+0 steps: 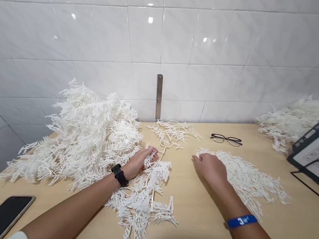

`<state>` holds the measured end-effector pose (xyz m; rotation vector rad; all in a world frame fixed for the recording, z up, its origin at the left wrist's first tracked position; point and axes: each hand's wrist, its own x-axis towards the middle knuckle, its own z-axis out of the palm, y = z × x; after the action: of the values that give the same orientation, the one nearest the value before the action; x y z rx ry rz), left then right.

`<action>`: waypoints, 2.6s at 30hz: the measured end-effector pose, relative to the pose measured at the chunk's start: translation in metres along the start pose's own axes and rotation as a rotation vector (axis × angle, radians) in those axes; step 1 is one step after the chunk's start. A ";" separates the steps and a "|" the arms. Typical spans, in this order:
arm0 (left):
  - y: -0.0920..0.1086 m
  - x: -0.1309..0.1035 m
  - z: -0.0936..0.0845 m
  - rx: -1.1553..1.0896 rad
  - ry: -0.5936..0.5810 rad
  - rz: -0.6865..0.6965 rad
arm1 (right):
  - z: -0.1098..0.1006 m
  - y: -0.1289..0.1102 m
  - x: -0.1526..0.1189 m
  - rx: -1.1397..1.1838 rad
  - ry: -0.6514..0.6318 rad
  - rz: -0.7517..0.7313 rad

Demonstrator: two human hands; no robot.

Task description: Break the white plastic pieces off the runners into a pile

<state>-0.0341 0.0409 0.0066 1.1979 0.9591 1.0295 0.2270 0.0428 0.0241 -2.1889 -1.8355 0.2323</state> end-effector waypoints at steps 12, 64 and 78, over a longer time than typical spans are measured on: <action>-0.002 -0.001 -0.001 0.238 0.001 0.100 | 0.034 -0.034 -0.026 0.725 -0.315 -0.560; 0.003 -0.010 0.008 0.650 -0.190 0.191 | 0.045 -0.037 -0.028 0.748 -0.356 -0.608; 0.002 -0.011 0.008 0.719 -0.195 0.215 | 0.029 -0.035 -0.031 0.340 -0.249 -0.706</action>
<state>-0.0293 0.0279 0.0097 1.9911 1.0972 0.7201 0.1803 0.0213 0.0054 -1.2385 -2.3580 0.6223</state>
